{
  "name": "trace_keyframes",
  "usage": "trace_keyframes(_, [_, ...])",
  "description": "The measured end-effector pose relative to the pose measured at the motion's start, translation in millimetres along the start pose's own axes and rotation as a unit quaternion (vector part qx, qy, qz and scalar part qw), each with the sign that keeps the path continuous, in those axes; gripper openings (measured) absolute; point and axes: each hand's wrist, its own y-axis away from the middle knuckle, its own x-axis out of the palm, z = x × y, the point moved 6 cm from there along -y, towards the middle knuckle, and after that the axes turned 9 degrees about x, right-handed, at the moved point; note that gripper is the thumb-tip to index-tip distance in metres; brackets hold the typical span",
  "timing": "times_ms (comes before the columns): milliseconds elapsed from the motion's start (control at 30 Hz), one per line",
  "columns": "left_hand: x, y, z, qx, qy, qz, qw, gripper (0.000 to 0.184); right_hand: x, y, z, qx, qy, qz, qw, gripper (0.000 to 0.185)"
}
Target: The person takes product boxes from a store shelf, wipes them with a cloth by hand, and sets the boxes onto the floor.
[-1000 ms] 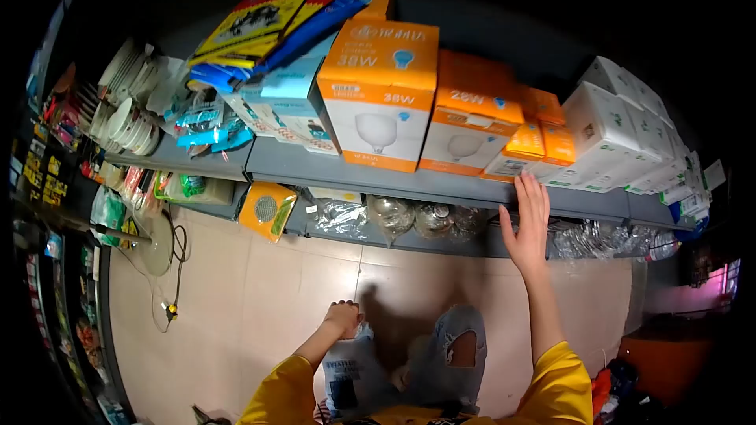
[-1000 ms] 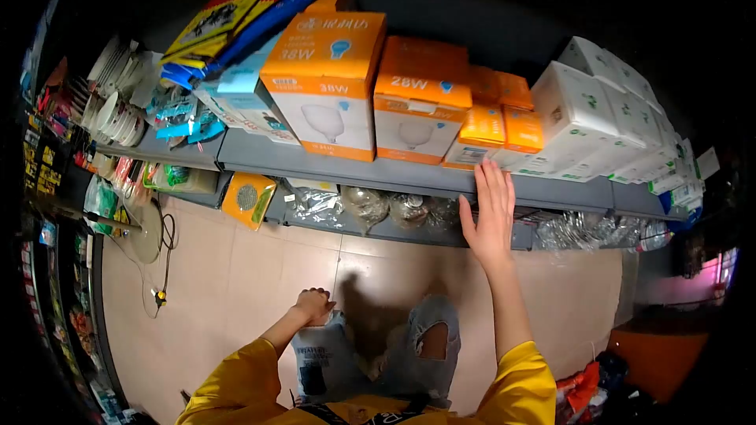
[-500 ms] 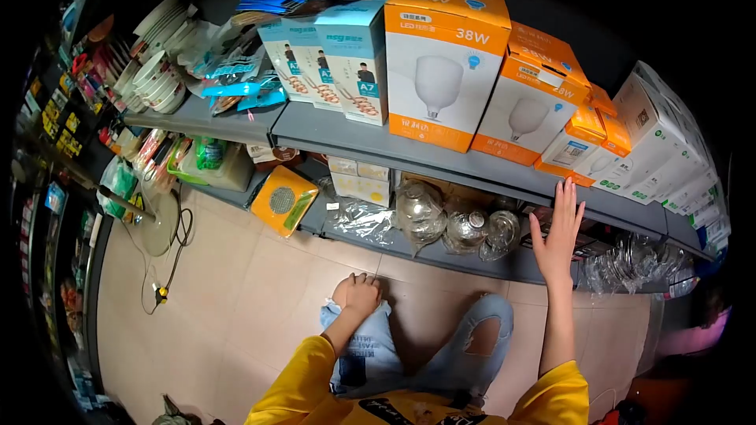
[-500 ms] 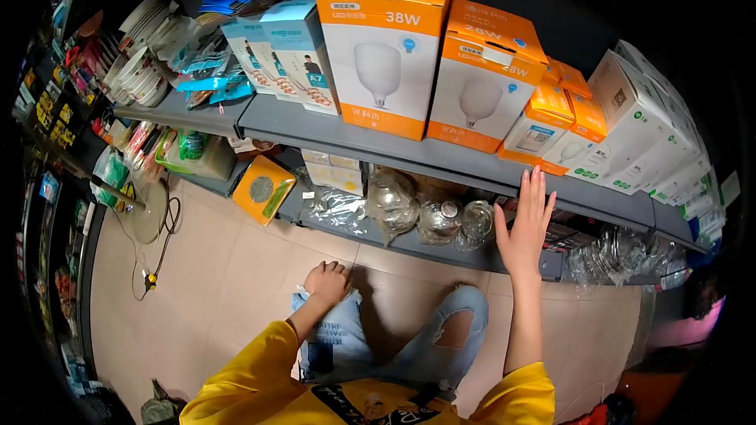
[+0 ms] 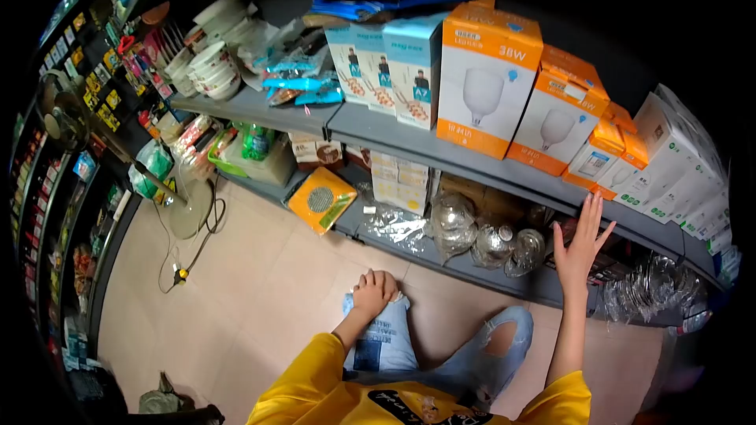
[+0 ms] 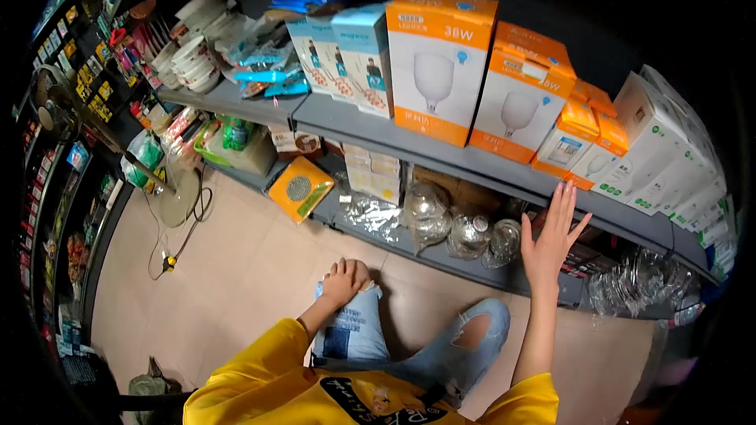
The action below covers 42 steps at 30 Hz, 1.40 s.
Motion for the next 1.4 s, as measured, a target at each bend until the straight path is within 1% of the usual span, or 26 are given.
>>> trace_keyframes(33, [-12, -6, 0, 0.005, 0.000, -0.012, 1.000, 0.043, -9, 1, -1, 0.001, 0.002, -0.013, 1.000, 0.068])
trace_keyframes(67, [-12, -16, 9, 0.015, 0.063, 0.094, 0.993, 0.042, -13, 1, 4, 0.000, -0.016, -0.004, 1.000, 0.068])
trace_keyframes(100, [-14, -23, 10, 0.032, 0.124, 0.202, 0.971, 0.041, -20, 1, 6, 0.002, -0.029, 0.004, 1.000, 0.067])
trace_keyframes(133, [-31, -34, 6, 0.054, 0.125, 0.192, 0.972, 0.041, -28, 1, 8, -0.010, -0.030, -0.001, 1.000, 0.065])
trace_keyframes(200, [-84, -62, 8, 0.053, 0.157, 0.018, 0.986, 0.031, -24, -1, 7, -0.004, -0.016, 0.016, 1.000, 0.065])
trace_keyframes(233, [-104, -70, -2, 0.068, 0.160, 0.016, 0.985, 0.031, -24, 1, 6, -0.008, -0.012, 0.023, 1.000, 0.065])
trace_keyframes(267, [-143, -86, -8, 0.097, 0.189, -0.104, 0.972, 0.025, -23, 2, 7, -0.007, -0.023, 0.023, 0.999, 0.065])
trace_keyframes(300, [-180, -95, -12, 0.121, 0.216, -0.220, 0.943, 0.020, -23, 3, 9, 0.004, -0.036, 0.031, 0.999, 0.064])
trace_keyframes(367, [-237, -109, -24, 0.152, 0.217, -0.321, 0.909, 0.016, -29, 4, 13, 0.010, -0.063, 0.038, 0.997, 0.064])
trace_keyframes(467, [-279, -128, -28, 0.175, 0.233, -0.353, 0.889, 0.017, -47, -2, 17, 0.012, -0.080, 0.010, 0.997, 0.060])
trace_keyframes(500, [-289, -132, -29, 0.193, 0.231, -0.375, 0.877, 0.016, -53, -5, 19, 0.011, -0.080, 0.006, 0.997, 0.060])
trace_keyframes(567, [-300, -141, -25, 0.195, 0.237, -0.385, 0.870, 0.017, -70, -11, 22, 0.009, -0.120, -0.003, 0.993, 0.054])
trace_keyframes(633, [-312, -149, -23, 0.198, 0.231, -0.409, 0.860, 0.018, -92, -21, 28, -0.005, -0.149, -0.049, 0.988, 0.045])
trace_keyframes(700, [-323, -155, -17, 0.191, 0.252, -0.408, 0.857, 0.017, -110, -28, 30, -0.006, -0.174, -0.090, 0.981, 0.028])
trace_keyframes(733, [-331, -156, -13, 0.190, 0.254, -0.425, 0.848, 0.016, -117, -33, 33, -0.009, -0.172, -0.094, 0.980, 0.028])
trace_keyframes(767, [-338, -157, -9, 0.189, 0.254, -0.441, 0.840, 0.016, -127, -36, 35, -0.007, -0.197, -0.110, 0.974, 0.014])
trace_keyframes(800, [-344, -160, -3, 0.190, 0.247, -0.458, 0.833, 0.015, -136, -38, 37, -0.005, -0.222, -0.125, 0.967, 0.011])
trace_keyframes(900, [-358, -171, 15, 0.167, 0.289, -0.460, 0.823, 0.015, -152, -42, 46, -0.014, -0.238, -0.121, 0.964, 0.014])
trace_keyframes(967, [-357, -179, 25, 0.154, 0.309, -0.448, 0.824, 0.016, -158, -42, 56, -0.028, -0.229, -0.141, 0.963, 0.015])
trace_keyframes(1067, [-346, -191, 37, 0.111, 0.446, -0.370, 0.807, 0.020, -153, -38, 68, -0.050, -0.250, -0.115, 0.960, 0.014])
trace_keyframes(1100, [-343, -191, 38, 0.108, 0.444, -0.369, 0.809, 0.020, -151, -36, 71, -0.050, -0.253, -0.112, 0.960, 0.014])
trace_keyframes(1167, [-328, -196, 46, 0.091, 0.538, -0.326, 0.772, 0.022, -142, -37, 79, -0.029, -0.296, -0.076, 0.952, 0.012])
trace_keyframes(1233, [-328, -194, 58, 0.091, 0.544, -0.320, 0.771, 0.023, -138, -41, 89, -0.033, -0.314, -0.059, 0.947, 0.008])
trace_keyframes(1300, [-333, -190, 72, 0.097, 0.500, -0.318, 0.799, 0.022, -132, -48, 102, -0.022, -0.336, -0.023, 0.941, 0.006])
trace_keyframes(1333, [-334, -188, 82, 0.102, 0.498, -0.314, 0.802, 0.022, -130, -53, 107, -0.023, -0.341, -0.017, 0.940, 0.006])
trace_keyframes(1400, [-345, -178, 98, 0.084, 0.499, -0.308, 0.806, 0.021, -123, -64, 116, 0.004, -0.457, 0.028, 0.889, 0.010])
